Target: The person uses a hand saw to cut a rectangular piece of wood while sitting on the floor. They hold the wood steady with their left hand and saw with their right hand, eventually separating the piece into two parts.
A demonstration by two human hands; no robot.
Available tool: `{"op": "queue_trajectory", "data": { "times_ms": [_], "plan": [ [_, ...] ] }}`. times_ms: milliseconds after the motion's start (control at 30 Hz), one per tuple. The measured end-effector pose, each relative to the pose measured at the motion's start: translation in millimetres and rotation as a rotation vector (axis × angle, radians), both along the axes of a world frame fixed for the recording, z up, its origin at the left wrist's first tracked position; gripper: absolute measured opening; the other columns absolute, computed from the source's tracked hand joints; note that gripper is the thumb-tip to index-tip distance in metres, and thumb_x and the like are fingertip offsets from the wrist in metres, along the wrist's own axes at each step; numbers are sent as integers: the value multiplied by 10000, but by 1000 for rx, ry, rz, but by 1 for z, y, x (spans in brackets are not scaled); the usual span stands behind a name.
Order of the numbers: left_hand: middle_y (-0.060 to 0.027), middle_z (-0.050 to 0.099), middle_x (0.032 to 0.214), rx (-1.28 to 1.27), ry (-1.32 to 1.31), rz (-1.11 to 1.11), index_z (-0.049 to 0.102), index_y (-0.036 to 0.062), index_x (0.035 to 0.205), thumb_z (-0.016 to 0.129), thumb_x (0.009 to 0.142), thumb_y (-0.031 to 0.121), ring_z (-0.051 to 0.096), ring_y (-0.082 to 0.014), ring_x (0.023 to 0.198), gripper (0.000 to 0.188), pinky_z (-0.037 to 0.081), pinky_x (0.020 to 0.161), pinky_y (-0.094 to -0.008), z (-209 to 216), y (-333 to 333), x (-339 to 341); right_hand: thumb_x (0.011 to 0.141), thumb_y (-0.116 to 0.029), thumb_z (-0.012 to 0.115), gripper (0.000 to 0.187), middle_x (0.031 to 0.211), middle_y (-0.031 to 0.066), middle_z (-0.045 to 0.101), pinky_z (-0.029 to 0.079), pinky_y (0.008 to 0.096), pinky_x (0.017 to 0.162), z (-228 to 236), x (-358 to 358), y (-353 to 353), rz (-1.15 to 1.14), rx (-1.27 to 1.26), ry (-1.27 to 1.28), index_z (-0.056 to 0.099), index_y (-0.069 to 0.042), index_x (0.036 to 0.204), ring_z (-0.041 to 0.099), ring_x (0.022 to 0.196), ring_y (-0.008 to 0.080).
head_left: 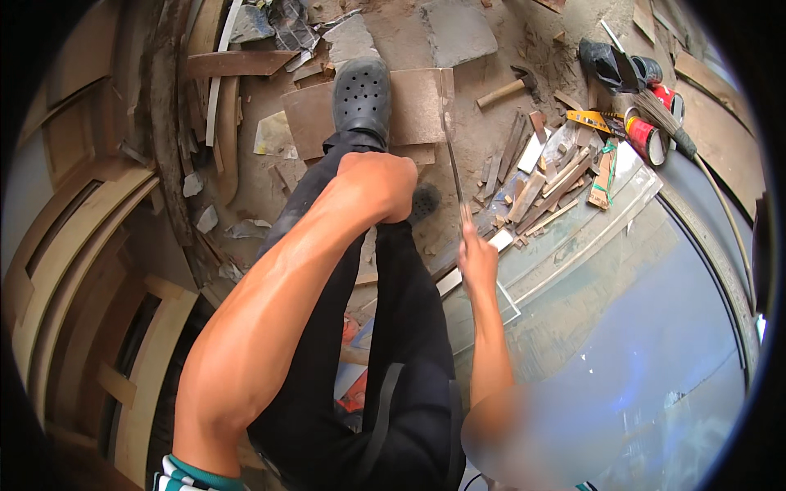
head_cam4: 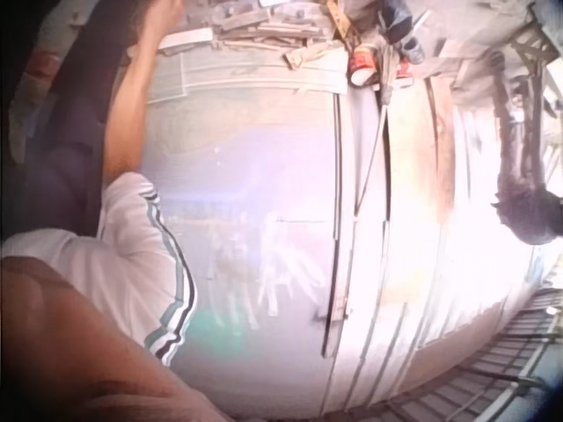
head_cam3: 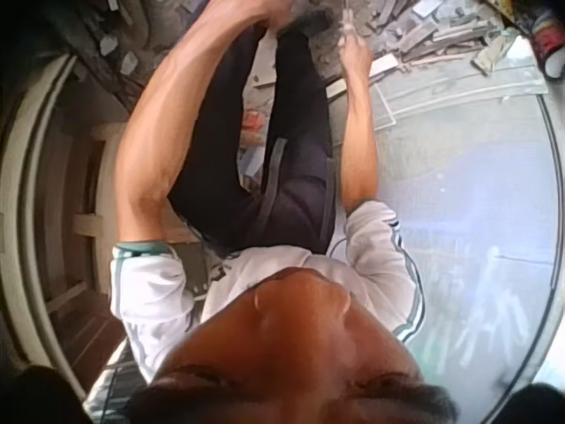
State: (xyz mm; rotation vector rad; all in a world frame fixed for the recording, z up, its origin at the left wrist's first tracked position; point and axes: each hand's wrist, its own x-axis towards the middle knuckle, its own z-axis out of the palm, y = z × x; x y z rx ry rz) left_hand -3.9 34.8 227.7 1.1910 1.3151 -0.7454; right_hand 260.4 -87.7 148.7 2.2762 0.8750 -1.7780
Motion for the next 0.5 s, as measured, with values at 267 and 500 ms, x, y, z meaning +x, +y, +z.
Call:
{"op": "queue_trajectory", "data": {
  "times_ms": [267,500],
  "plan": [
    [-157,744,1044,121,-90,-80,774,64,995,698,709,46,713,-301,1022,297,569,777,-406,5,24,23,986,-487,571,520,524,-12,477,313,302,435,-140,-16,77,-48,222,25,580,-66,680,433,440,115],
    [-155,745,1033,-5,9,-51,779,69,987,700,683,41,718,-305,1001,315,567,760,-403,-3,5,-17,970,-526,579,608,473,-12,442,299,299,404,7,-5,5,-70,50,1,529,-78,562,408,394,114]
  ]
}}
